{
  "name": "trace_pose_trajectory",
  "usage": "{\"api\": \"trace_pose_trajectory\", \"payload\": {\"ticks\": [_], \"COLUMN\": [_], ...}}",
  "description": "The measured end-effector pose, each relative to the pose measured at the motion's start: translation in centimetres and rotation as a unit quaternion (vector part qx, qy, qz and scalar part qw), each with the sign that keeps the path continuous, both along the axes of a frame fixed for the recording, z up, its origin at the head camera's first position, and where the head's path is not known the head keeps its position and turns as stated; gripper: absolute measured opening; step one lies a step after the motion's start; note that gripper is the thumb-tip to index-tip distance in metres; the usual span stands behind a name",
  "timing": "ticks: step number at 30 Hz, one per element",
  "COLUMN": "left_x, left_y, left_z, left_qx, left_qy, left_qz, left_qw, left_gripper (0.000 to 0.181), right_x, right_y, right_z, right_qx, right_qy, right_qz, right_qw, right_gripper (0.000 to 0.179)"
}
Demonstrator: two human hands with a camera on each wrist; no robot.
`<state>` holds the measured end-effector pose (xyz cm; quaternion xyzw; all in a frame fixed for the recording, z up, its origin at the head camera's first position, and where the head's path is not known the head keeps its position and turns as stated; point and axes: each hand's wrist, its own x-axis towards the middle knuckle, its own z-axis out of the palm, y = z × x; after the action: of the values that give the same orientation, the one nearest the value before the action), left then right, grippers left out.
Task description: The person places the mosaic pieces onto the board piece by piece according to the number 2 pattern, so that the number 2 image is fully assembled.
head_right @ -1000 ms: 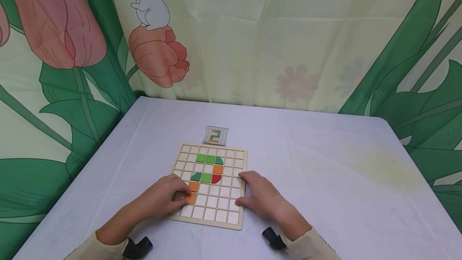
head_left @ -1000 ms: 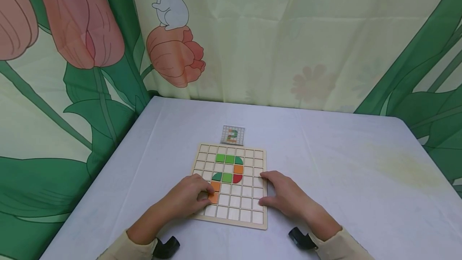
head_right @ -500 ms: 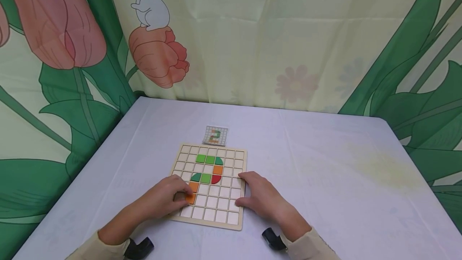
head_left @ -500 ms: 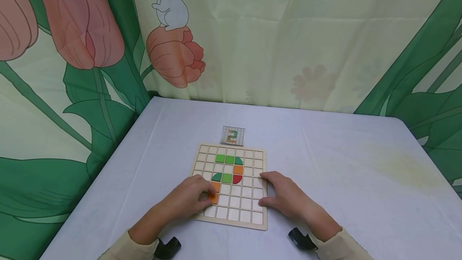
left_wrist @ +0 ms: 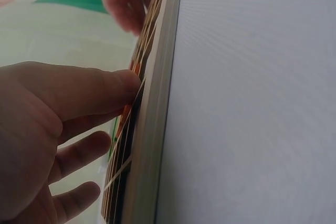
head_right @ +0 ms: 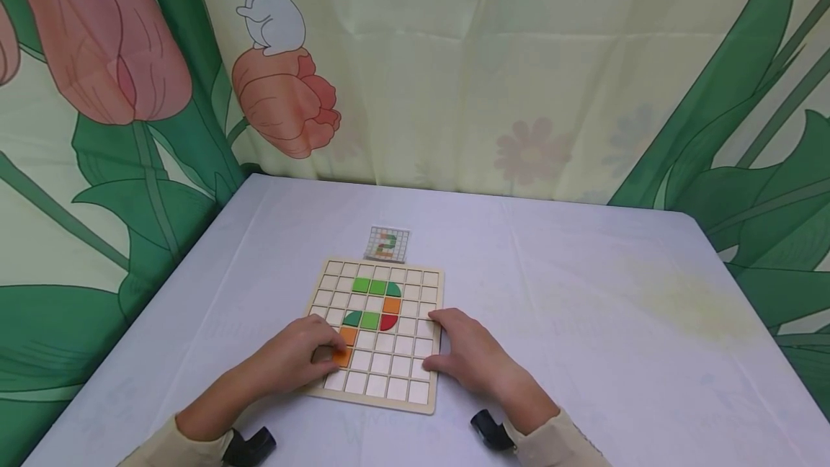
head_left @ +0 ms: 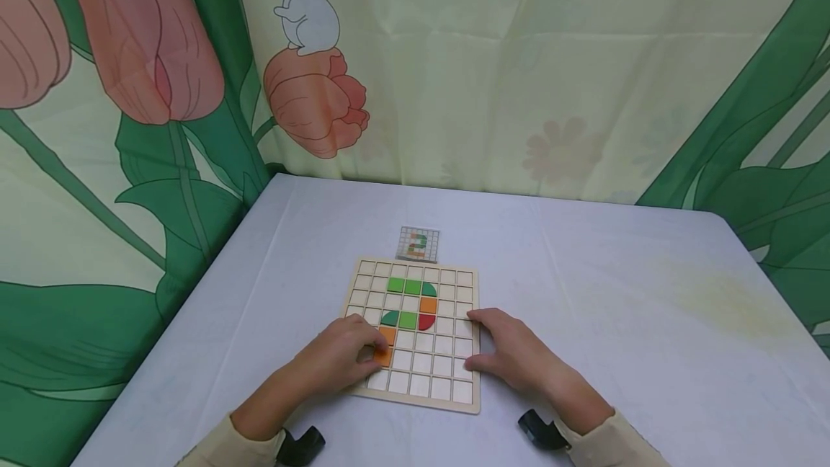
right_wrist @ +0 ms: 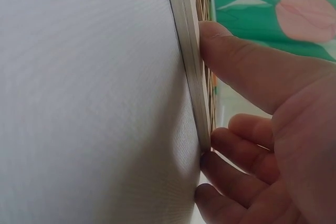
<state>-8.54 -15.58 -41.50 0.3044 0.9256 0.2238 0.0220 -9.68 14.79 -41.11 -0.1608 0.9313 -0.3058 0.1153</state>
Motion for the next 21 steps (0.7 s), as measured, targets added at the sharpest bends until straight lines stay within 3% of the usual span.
{"api": "trace_pose_trajectory", "payload": {"ticks": [9,21], "left_x": [-0.06,-0.25], "left_y": [0.16,0.06], "left_z": [0.16,0.28], "left_qx": [-0.013,-0.005], "left_qy": [0.007,-0.017], "left_qz": [0.006,0.011], "left_qw": [0.9999,0.9998], "left_gripper": [0.018,0.018], "right_x": [-0.1,-0.1], "right_y": [0.04,-0.07], "right_z": [0.05,0.06], "right_qx": [0.002,-0.002], "right_qy": [0.002,-0.003], "right_qz": [0.0,-0.002], "right_qw": [1.0,1.0], "right_gripper": [0.072,0.073]}}
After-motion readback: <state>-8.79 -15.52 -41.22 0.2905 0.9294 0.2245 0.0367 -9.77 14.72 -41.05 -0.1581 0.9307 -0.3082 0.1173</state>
